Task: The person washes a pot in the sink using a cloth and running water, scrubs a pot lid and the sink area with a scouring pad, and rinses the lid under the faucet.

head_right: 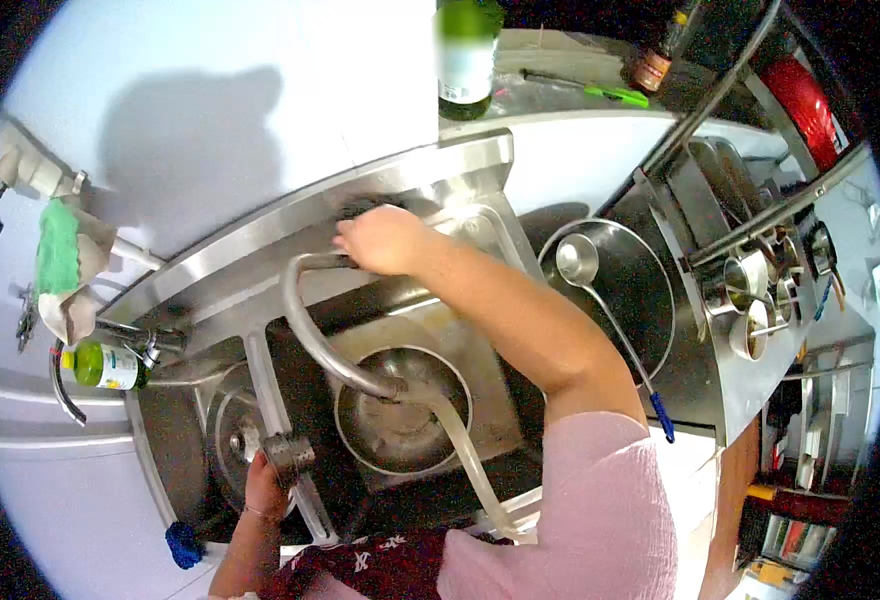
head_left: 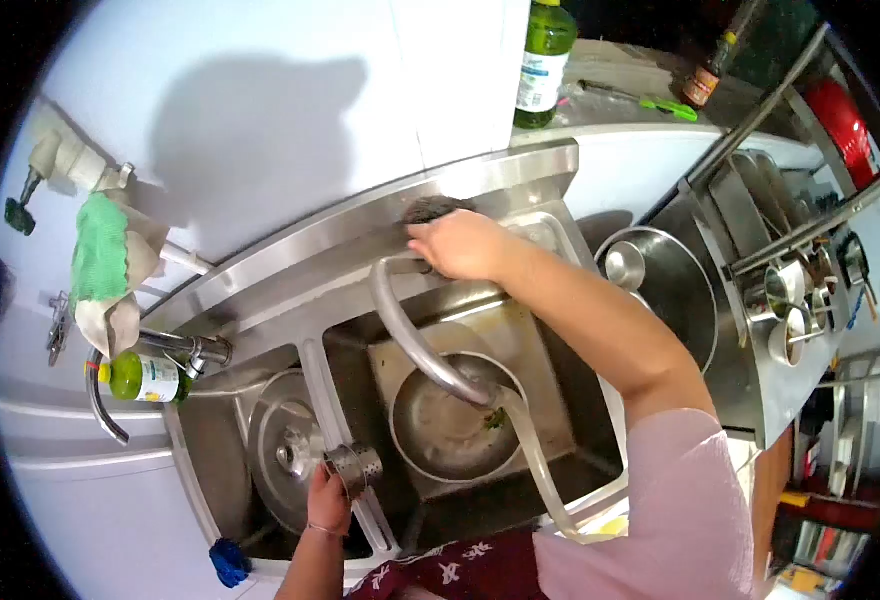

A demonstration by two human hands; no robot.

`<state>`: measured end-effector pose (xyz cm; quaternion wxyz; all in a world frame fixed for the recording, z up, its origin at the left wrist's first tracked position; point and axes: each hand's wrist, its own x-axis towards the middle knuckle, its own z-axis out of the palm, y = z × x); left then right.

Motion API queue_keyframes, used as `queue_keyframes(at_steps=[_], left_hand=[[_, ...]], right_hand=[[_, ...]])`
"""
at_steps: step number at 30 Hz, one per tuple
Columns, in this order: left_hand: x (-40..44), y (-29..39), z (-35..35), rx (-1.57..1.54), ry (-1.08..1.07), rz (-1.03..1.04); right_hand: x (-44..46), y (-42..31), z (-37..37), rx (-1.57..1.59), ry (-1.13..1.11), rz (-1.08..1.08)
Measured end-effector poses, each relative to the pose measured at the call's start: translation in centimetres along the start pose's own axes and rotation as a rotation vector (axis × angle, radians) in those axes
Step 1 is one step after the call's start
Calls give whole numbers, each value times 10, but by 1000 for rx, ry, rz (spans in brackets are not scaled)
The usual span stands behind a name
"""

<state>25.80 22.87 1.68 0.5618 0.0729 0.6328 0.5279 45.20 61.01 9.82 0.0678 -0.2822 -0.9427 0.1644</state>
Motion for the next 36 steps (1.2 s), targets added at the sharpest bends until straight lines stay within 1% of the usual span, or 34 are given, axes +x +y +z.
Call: queue_keyframes(at_steps=[1, 3, 4, 6, 7, 9, 11, 13, 14, 16, 18, 19, 20, 21, 22, 23, 24, 26, 27, 29, 30, 31, 32, 33, 36], left_hand=[[-1, 4, 4, 50, 4, -21], [-1, 12, 13, 109, -2, -34], [1, 13, 16, 114, 1, -21], [0, 13, 20, 125, 1, -14], [1, 13, 22, 129, -14, -9], [3, 11, 26, 133, -33, 0], [2, 8, 24, 102, -13, -4], [-4, 15, 24, 131, -11, 4], [-8, 18, 25, 159, -20, 5], [-19, 25, 29, 129, 27, 21], [-24, 26, 24, 99, 71, 40], [-24, 23, 17, 69, 64, 58], [-23, 18, 12, 35, 56, 77], [-25, 14, 6, 28, 58, 77], [-25, 10, 1, 33, 56, 57], [-24, 9, -1, 37, 53, 38], [-24, 8, -2, 30, 52, 40], [-23, 5, 1, 20, 52, 69], [-25, 7, 5, 25, 45, 62], [-29, 22, 18, 80, 22, 55], [-33, 26, 24, 29, 60, 36], [-32, 25, 24, 35, 54, 31], [-31, 24, 21, 43, 44, 44], [-31, 23, 18, 49, 35, 58], [-30, 19, 10, 5, 49, 27]], right_hand=[[5, -1, 4, 10, 0, 11], [17, -2, 6, -11, -148, -68], [23, 0, 2, -18, -140, -67], [26, 6, 2, 109, -227, -86], [24, 8, 5, 109, -223, -77], [20, 17, 19, 282, -191, -87], [16, 34, 33, 304, -168, -61], [6, 60, 38, 429, -26, -87], [-12, 48, 15, 568, -58, 104], [-30, 64, 19, 841, -37, 329], [-43, 107, 49, 716, 112, 248], [-53, 121, 47, 448, 203, 136], [-48, 118, 45, 772, 205, 330], [-49, 117, 43, 852, 194, 358], [-50, 118, 39, 779, 155, 356], [-47, 102, 25, 705, 116, 352], [-41, 93, 29, 669, 149, 143], [-12, 83, 56, 754, 98, 160], [-14, 63, 36, 654, 89, 134], [-15, 74, 39, 773, 50, 139], [-23, 81, 38, 721, 61, 187], [-34, 91, 35, 668, 70, 235], [-41, 114, 51, 739, 155, 227], [-53, 122, 44, 597, 190, 254], [-75, 144, 30, 612, 313, 380]])
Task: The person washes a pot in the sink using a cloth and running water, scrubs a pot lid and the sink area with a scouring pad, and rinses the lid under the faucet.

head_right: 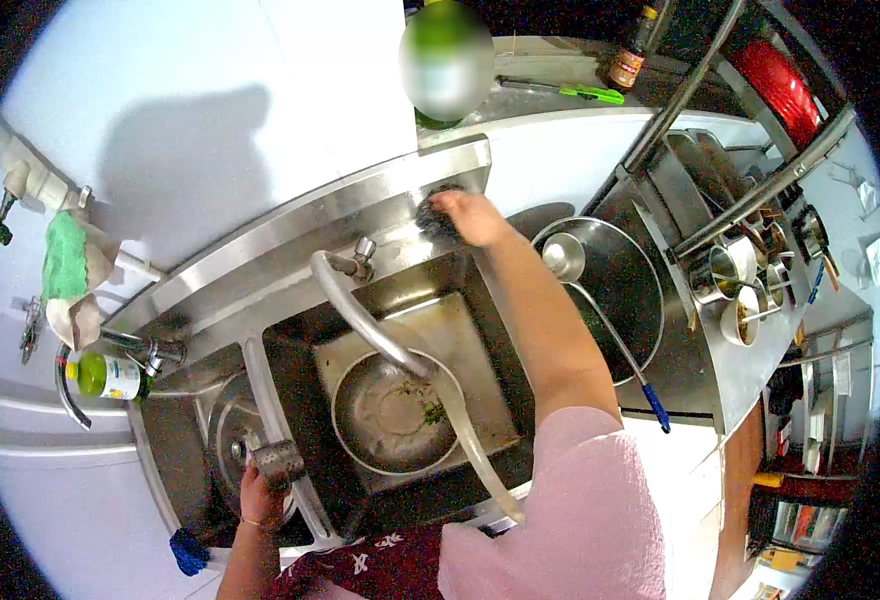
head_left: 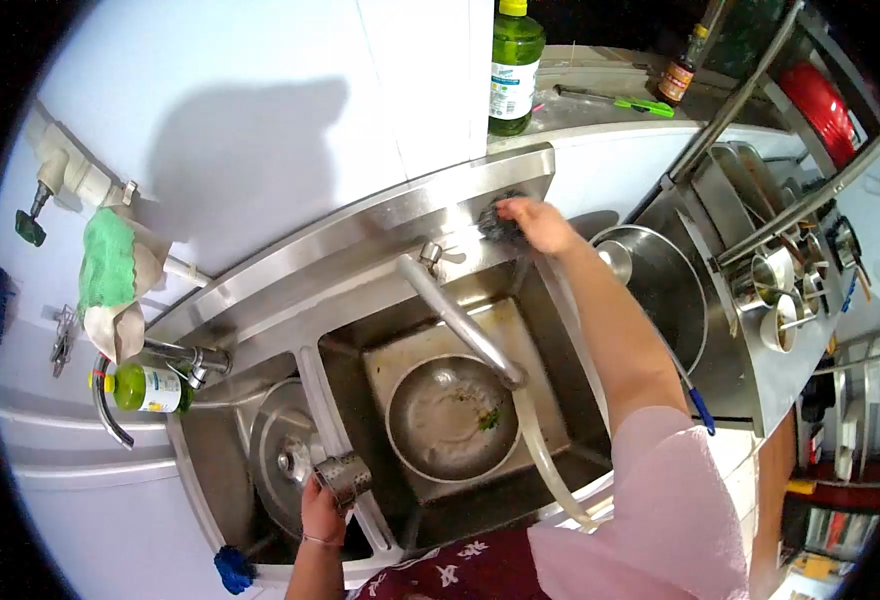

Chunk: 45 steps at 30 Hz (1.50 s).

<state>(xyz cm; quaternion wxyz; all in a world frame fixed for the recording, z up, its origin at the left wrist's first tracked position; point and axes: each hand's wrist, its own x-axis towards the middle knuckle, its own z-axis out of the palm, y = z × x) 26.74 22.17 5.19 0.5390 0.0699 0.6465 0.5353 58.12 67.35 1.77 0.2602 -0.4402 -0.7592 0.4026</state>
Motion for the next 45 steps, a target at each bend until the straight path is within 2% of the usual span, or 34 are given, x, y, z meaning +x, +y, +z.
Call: queue_keyframes(at_steps=[3, 5, 7, 9, 12, 14, 15, 17, 19, 21, 22, 25, 29, 31, 33, 34, 35, 37, 38, 40, 43, 45], left_hand=[[1, -2, 7, -21, 11, 5], [3, -5, 6, 15, 17, -14], [3, -4, 6, 58, 1, -27], [4, -4, 9, 63, -32, -2], [-1, -1, 11, 32, -32, 26], [-5, 1, 9, 49, -12, 24], [-5, -1, 7, 53, -15, 22], [-5, -5, 5, 12, 18, 6], [-6, -3, 6, 8, 4, 1], [-4, -4, 4, 5, -5, -7], [-1, -7, 1, 26, -18, 4], [1, -10, 3, 35, -4, 9], [-1, -5, 15, 37, 6, 0], [1, -7, 14, 50, 1, 7], [3, -6, 13, 67, -12, 18], [3, -7, 14, 48, -7, 17], [3, -7, 16, 24, -2, 19], [-1, -2, 26, 46, -34, 24], [-4, 0, 28, 70, -54, 28], [-4, 0, 24, 58, -68, 44], [-11, -1, 14, 38, -80, 62], [-16, 2, 10, 34, -87, 74]], right_hand=[[2, 32, -7, 180, 241, 119], [-5, 38, 3, -7, 340, 107], [-12, 4, 23, -102, 216, 171], [-16, -13, 41, -133, 194, -144], [-20, -19, 35, -186, 161, -70], [-31, -11, 43, -340, 290, -151], [-36, -10, 47, -340, 293, -147], [-37, -13, 53, -574, 275, -28], [-34, -18, 45, -592, 237, -32], [-29, -19, 35, -397, 313, 82], [-27, -15, 31, -386, 537, -48], [-12, -15, 21, -317, 948, -121], [5, 6, 35, -260, 1002, 102], [5, 25, 42, -324, 937, 163], [4, 24, 43, -590, 659, 252], [4, 25, 45, -833, 487, 274], [-6, 4, 45, -816, 439, 273], [-10, 10, 56, -808, 308, 115], [-18, 6, 56, -809, 314, 115], [-31, -4, 59, -533, 277, 71], [-55, -32, 47, -482, 195, 94], [-60, -17, 51, -469, 230, 34]])
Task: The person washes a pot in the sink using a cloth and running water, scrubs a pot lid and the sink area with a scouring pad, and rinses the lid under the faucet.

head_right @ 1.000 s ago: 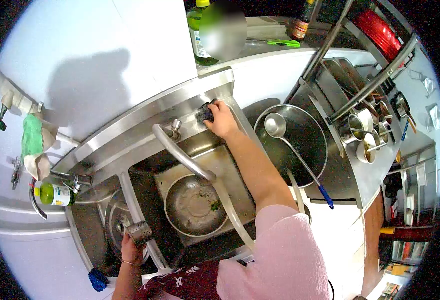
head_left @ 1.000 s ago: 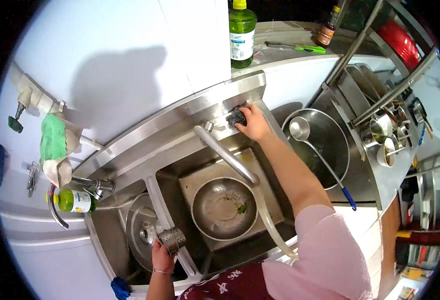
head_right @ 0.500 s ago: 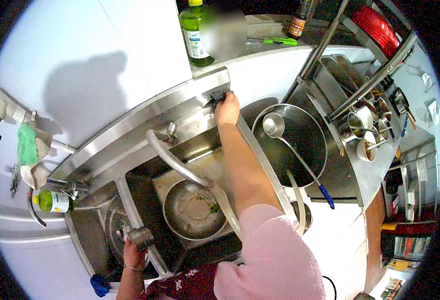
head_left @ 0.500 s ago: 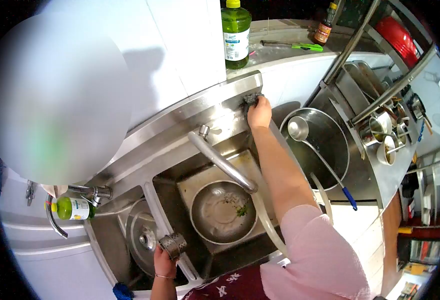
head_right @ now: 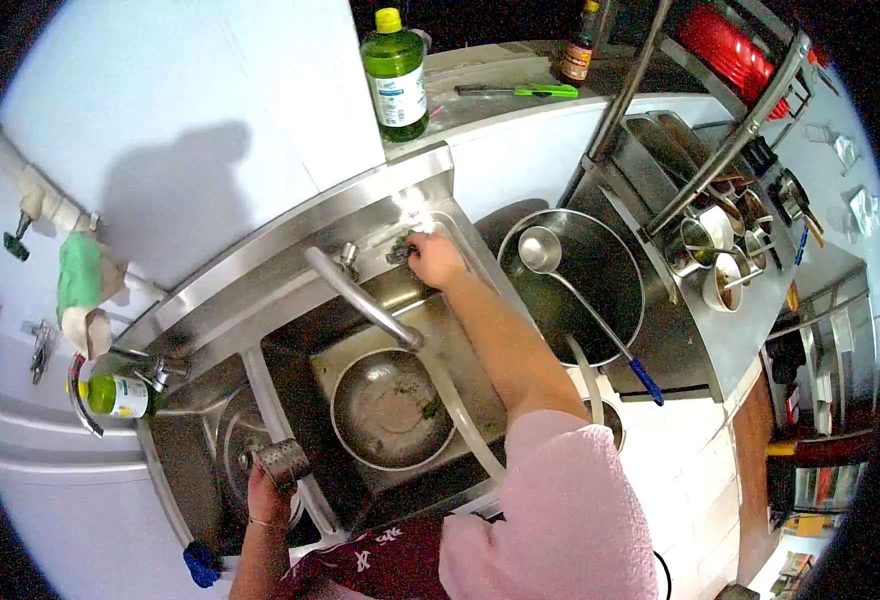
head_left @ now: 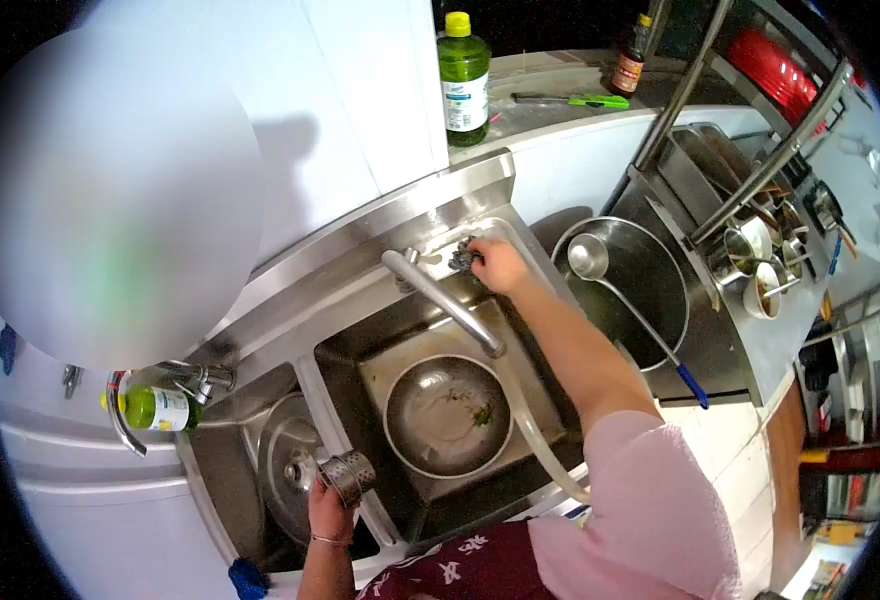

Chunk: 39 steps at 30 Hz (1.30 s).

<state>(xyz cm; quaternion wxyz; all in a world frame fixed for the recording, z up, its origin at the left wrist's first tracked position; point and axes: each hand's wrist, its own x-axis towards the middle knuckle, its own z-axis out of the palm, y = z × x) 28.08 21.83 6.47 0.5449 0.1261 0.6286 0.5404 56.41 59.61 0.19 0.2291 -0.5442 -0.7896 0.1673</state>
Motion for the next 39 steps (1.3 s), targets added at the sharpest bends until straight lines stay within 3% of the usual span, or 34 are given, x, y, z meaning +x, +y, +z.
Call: queue_keyframes(at_steps=[2, 6, 7, 8, 14, 18, 19, 22, 24, 26, 28, 30, 33, 34, 35, 37, 39], left_hand=[[-10, 2, -3, -70, 64, 11], [-11, -8, -35, -32, 5, 2], [-15, -8, -37, 55, -2, 79], [-17, -6, -41, 21, 3, 23], [-37, 4, -76, -148, 16, -11], [-38, -14, -141, 10, 73, 24], [-41, -12, -149, 21, 91, 46], [-44, -13, -181, 46, 66, 79], [-44, -10, -192, 44, 110, 74], [-45, -8, -203, 23, 108, 81], [-43, -11, -219, 7, 107, 85], [-40, -21, -238, 210, 188, 232], [-50, -19, -257, 83, 201, 167], [-51, -22, -265, 86, 203, 131], [-50, -25, -272, 85, 209, 129], [-51, -33, -281, -4, 281, 138], [-55, -16, -270, -79, 307, 81]], right_hand=[[-13, 6, -4, 328, -15, 77], [-57, 25, -15, 466, 68, 152], [-73, 21, -27, 555, 38, 221], [-92, 11, -40, 644, 2, 289], [-200, -10, -73, 514, 99, 430], [-244, -95, -110, 435, 238, 276], [-245, -119, -107, 598, 276, 190], [-238, -187, -75, 712, 150, 11], [-212, -219, -30, 552, 57, -204], [-175, -252, 13, 375, -39, -87], [-130, -268, 55, 314, 73, -257], [-81, -263, 105, 223, 206, -222], [-33, -271, 168, -124, 184, -107], [-21, -278, 197, -178, 309, -264], [-14, -307, 215, -13, 158, -292], [-18, -364, 269, 105, 75, -604], [-23, -422, 283, 128, -32, -639]])
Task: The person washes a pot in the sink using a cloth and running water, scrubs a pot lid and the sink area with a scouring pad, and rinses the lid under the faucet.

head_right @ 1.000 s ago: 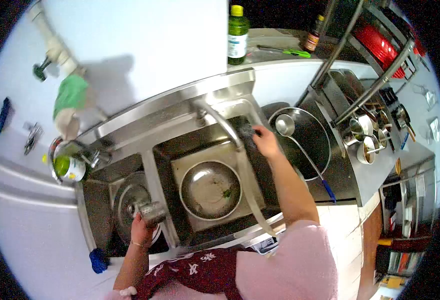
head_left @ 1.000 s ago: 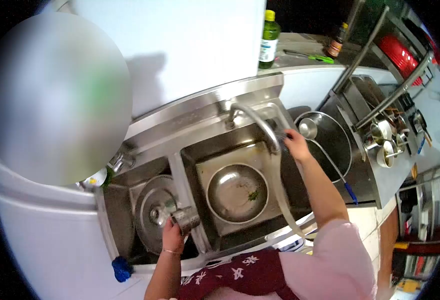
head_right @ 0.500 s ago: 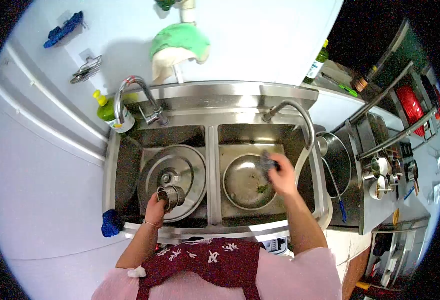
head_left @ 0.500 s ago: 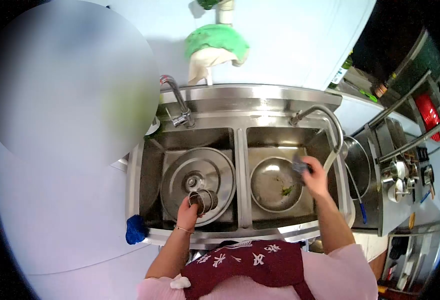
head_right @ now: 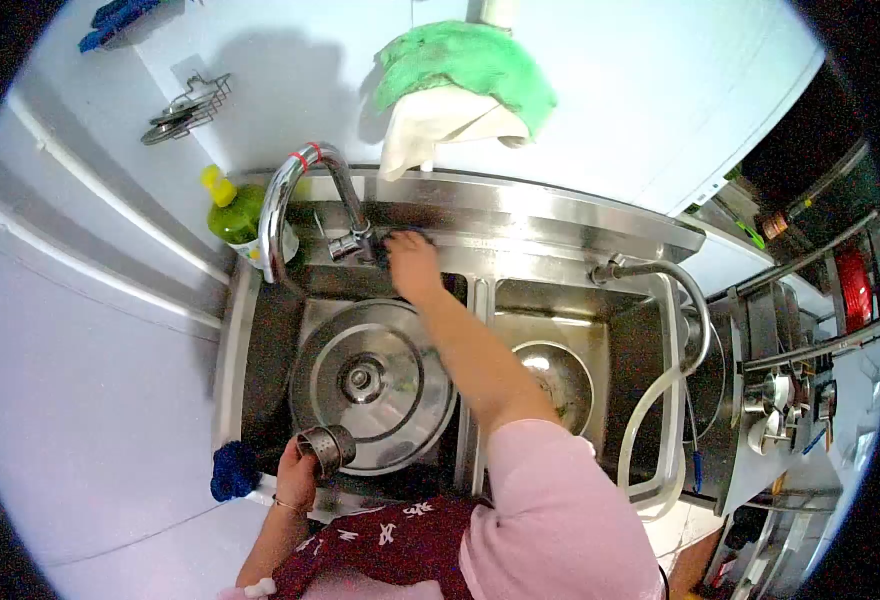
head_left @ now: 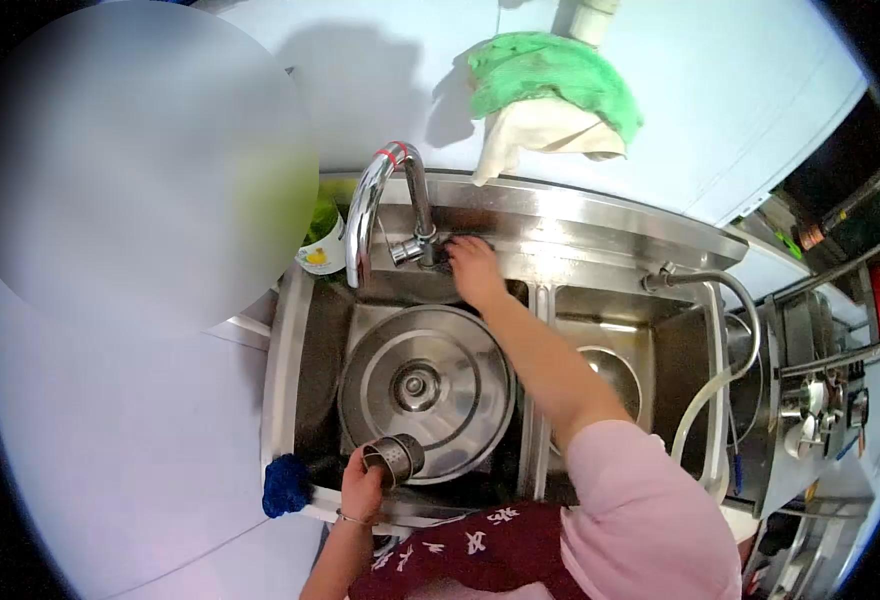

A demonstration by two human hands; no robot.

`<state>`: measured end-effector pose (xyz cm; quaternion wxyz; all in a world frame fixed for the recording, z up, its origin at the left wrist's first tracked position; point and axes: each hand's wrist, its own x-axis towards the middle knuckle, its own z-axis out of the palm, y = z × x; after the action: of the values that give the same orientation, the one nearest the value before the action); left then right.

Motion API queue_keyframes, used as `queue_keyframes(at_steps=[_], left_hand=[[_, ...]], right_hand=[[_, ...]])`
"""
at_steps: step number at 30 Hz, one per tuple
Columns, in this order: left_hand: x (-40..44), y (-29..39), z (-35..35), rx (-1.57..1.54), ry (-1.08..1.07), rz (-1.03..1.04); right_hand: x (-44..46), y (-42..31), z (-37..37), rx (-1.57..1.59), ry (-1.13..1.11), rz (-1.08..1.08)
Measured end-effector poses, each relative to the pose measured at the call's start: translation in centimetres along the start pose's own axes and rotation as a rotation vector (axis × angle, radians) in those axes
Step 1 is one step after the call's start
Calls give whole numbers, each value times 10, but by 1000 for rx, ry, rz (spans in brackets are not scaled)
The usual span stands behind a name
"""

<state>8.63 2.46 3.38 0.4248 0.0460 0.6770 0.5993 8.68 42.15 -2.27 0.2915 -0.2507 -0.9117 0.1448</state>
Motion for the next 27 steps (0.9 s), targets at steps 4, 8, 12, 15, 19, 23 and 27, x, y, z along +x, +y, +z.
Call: queue_keyframes(at_steps=[4, 8, 12, 15, 19, 23, 27], left_hand=[[19, -14, -8, -74, -11, -32], [35, -2, -5, 64, -6, 50], [60, -6, 8, 77, -27, 151], [53, 27, 34, 137, -77, 99], [59, 17, 34, 158, -130, 159], [70, -11, 19, 411, -128, 280], [82, -1, 20, 710, -157, 207]], right_hand=[[6, 22, -6, -23, -137, -200], [-32, 64, -75, -100, -177, -103], [-61, 77, -125, -157, -192, 26], [-55, 79, -139, -136, -215, -12], [-17, 49, -158, -138, -59, -224], [46, 46, -121, -269, 47, -395], [91, -1, -68, -242, -90, -680]])
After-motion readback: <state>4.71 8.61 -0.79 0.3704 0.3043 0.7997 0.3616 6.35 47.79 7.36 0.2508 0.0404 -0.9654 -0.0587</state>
